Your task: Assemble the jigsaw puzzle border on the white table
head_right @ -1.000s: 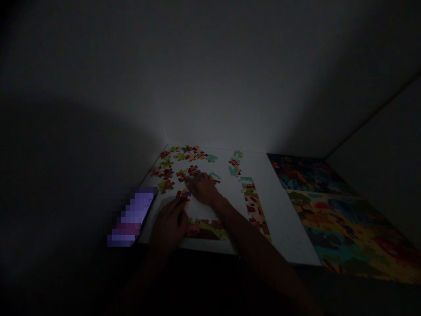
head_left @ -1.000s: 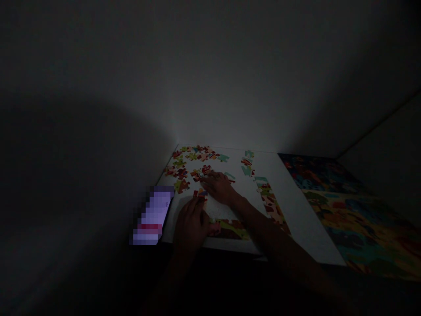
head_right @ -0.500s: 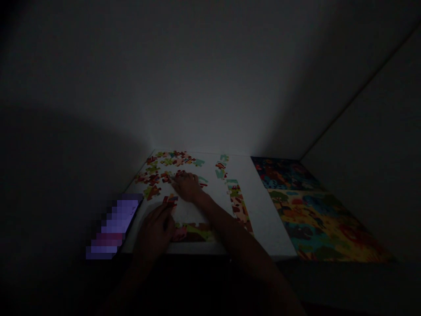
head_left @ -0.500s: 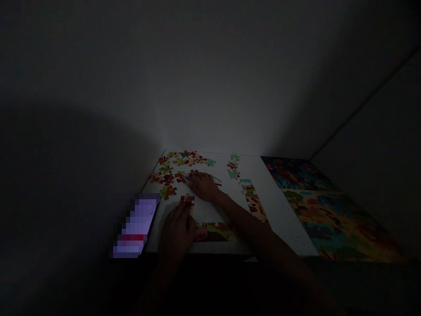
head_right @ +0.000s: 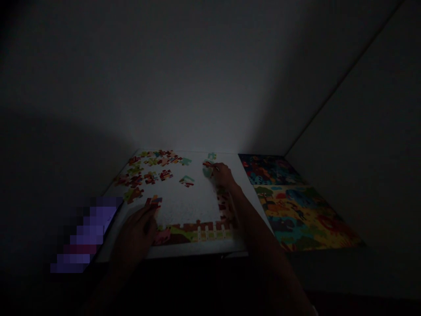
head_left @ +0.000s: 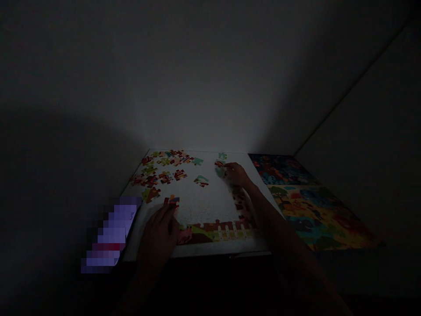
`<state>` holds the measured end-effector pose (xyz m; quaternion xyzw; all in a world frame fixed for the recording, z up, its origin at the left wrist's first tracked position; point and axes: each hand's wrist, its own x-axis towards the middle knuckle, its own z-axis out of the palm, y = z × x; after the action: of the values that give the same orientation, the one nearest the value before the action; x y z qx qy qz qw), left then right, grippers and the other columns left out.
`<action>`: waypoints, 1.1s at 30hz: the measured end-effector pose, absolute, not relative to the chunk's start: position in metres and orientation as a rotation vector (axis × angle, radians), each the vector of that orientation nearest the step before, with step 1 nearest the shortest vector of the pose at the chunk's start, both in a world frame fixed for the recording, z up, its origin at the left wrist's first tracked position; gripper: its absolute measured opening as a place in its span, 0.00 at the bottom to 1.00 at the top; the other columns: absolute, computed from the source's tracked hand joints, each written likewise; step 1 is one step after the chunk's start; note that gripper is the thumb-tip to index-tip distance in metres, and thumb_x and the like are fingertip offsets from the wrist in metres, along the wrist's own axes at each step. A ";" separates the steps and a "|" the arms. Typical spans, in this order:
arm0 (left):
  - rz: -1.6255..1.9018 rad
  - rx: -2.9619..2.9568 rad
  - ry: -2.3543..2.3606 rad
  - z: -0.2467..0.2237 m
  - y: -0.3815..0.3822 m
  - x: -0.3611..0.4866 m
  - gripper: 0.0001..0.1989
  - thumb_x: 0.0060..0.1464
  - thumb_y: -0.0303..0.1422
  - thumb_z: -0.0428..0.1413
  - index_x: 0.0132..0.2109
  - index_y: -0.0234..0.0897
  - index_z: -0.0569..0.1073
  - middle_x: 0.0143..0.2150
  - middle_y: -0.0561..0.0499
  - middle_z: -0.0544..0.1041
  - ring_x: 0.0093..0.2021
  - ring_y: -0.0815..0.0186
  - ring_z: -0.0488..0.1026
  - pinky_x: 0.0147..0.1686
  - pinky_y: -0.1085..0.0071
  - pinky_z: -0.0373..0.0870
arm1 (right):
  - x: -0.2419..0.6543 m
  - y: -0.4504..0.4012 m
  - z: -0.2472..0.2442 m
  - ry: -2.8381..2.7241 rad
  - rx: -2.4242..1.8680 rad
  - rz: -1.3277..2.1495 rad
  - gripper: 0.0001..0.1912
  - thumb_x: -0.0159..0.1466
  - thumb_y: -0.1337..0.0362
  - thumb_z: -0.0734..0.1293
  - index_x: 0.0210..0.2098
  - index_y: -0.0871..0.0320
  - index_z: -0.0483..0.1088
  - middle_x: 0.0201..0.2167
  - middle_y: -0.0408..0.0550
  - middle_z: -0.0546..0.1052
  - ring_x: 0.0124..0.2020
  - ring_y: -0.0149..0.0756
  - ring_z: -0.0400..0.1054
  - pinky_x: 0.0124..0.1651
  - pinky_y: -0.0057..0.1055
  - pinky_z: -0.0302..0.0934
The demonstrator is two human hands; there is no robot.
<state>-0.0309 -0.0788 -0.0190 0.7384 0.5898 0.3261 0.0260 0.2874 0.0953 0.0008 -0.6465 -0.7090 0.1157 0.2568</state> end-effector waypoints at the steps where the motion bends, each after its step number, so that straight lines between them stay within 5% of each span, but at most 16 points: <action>1: 0.997 2.283 1.830 -0.019 -0.079 -0.031 0.20 0.61 0.34 0.45 0.54 0.35 0.75 0.58 0.43 0.75 0.58 0.56 0.71 0.59 0.54 0.68 | 0.292 0.096 -0.001 -1.891 -1.754 0.311 0.19 0.68 0.66 0.57 0.51 0.58 0.75 0.52 0.54 0.77 0.54 0.42 0.70 0.57 0.37 0.61; 33: 1.020 2.137 1.745 -0.024 -0.072 -0.046 0.19 0.60 0.41 0.48 0.52 0.42 0.77 0.57 0.48 0.76 0.57 0.57 0.73 0.58 0.55 0.70 | 0.300 0.093 -0.018 -1.930 -1.781 0.231 0.18 0.68 0.65 0.58 0.50 0.58 0.75 0.51 0.54 0.77 0.52 0.41 0.70 0.55 0.34 0.60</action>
<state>-0.0459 -0.0715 -0.0245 0.7228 0.5902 0.3452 0.1001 0.3000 0.0929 -0.0180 -0.6541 -0.7089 0.0849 0.2499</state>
